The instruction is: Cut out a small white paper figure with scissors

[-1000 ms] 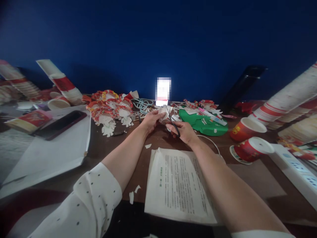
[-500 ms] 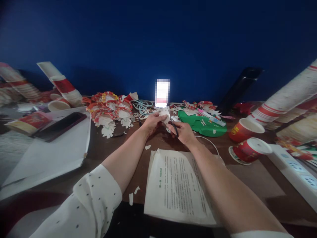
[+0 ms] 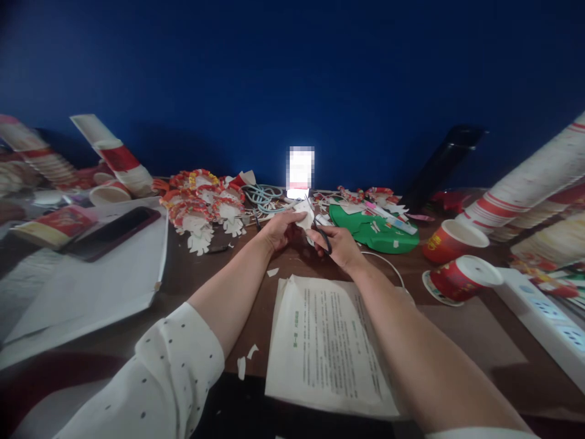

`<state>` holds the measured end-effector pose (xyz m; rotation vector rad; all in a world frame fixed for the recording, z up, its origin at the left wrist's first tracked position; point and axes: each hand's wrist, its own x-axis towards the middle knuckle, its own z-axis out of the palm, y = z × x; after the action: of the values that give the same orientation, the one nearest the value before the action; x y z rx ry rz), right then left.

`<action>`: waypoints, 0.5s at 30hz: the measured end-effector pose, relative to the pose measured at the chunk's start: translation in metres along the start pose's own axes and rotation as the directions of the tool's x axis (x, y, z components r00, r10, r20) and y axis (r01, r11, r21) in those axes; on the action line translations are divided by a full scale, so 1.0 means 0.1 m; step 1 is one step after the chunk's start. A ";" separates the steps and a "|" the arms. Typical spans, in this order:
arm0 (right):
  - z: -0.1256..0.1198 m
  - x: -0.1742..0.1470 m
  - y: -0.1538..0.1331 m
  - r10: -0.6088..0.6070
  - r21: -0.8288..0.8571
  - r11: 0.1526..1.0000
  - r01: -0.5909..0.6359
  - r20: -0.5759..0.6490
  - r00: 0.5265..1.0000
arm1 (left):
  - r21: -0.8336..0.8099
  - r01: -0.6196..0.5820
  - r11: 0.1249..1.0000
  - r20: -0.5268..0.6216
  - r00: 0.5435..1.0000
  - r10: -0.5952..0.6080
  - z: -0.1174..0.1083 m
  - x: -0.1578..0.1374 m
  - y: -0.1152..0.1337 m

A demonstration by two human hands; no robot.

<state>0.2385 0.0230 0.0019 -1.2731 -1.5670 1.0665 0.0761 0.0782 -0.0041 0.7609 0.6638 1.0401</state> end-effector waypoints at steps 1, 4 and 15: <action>0.00 0.00 0.00 0.003 0.009 1.000 -0.003 0.009 1.000 | -0.007 0.012 1.000 -0.011 1.000 -0.012 0.00 0.00 0.01; -0.01 0.01 0.03 0.022 0.039 0.999 -0.023 0.023 0.999 | -0.018 0.042 0.999 -0.087 0.995 -0.044 0.01 0.01 0.02; 0.01 -0.01 0.00 0.033 -0.013 0.999 -0.033 -0.010 0.999 | 0.056 -0.028 0.998 -0.028 0.999 0.030 0.00 0.02 -0.05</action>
<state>0.2374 0.0221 0.0013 -1.3156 -1.5522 1.0709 0.0791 0.0791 -0.0084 0.8070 0.7112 1.0642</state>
